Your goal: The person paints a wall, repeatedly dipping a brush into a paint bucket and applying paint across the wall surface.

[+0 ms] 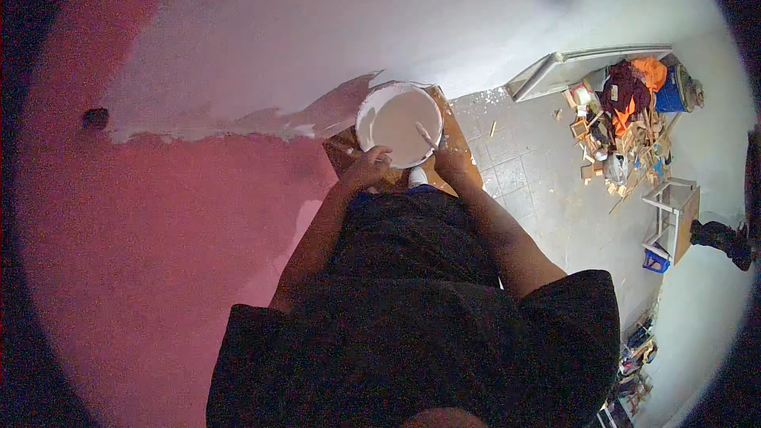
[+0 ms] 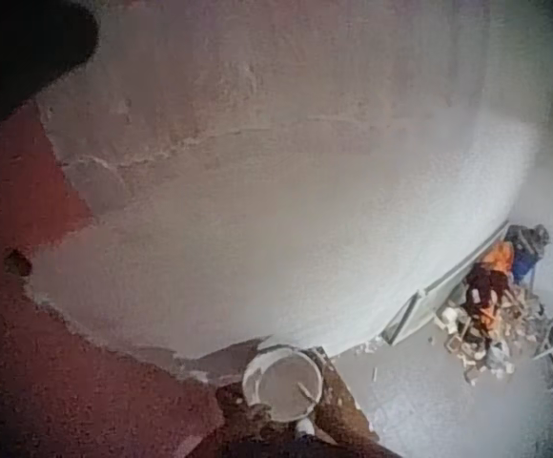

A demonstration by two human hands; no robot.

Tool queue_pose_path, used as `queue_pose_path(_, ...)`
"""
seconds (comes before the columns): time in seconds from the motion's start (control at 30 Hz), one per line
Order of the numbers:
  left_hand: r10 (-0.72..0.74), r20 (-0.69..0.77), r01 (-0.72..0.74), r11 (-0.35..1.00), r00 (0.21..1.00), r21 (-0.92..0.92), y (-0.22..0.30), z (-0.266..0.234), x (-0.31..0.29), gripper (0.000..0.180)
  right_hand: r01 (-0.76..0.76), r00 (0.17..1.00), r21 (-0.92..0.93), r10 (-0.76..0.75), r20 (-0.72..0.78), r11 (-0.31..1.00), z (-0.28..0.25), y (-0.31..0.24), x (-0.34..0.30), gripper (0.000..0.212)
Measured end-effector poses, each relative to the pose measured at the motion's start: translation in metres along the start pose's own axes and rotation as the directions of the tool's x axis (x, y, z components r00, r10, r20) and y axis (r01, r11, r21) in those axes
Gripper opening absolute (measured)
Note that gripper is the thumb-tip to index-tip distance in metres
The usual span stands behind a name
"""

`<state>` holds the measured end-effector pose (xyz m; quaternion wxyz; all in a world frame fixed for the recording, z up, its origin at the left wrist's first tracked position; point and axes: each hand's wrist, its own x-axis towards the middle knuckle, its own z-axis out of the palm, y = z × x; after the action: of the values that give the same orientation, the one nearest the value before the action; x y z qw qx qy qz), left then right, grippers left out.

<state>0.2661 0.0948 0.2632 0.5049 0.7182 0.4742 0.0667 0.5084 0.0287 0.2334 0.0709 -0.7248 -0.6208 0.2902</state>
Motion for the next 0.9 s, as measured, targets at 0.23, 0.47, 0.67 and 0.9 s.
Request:
queue_pose_path(0.23, -0.049, 0.001, 0.049, 0.991, 0.999, -0.127, 0.003, 0.004, 0.001, 0.038, 0.168, 0.984, -0.098, -0.173, -0.045, 0.981, 0.055, 0.041, 0.024, 0.020)
queue_pose_path(0.47, 0.033, 0.017, -0.030, 0.984, 0.999, -0.177, 0.013, 0.014, 0.012, 0.034, 0.052, 0.998, 0.005, -0.052, 0.032, 0.999, 0.113, 0.105, 0.056, 0.019)
queue_pose_path(0.67, -0.109, 0.088, 0.110, 0.994, 0.990, -0.007, 0.011, -0.001, -0.007, 0.026, -0.317, 0.882, 0.788, -0.142, 0.450, 0.527, 0.028, 0.010, 0.049, 0.029)
queue_pose_path(0.9, 0.051, -0.052, -0.057, 0.991, 0.997, -0.123, 0.035, -0.007, 0.002, 0.026, -0.034, 0.910, 0.927, -0.373, 0.183, 0.373, -0.065, -0.061, 0.054, 0.026)
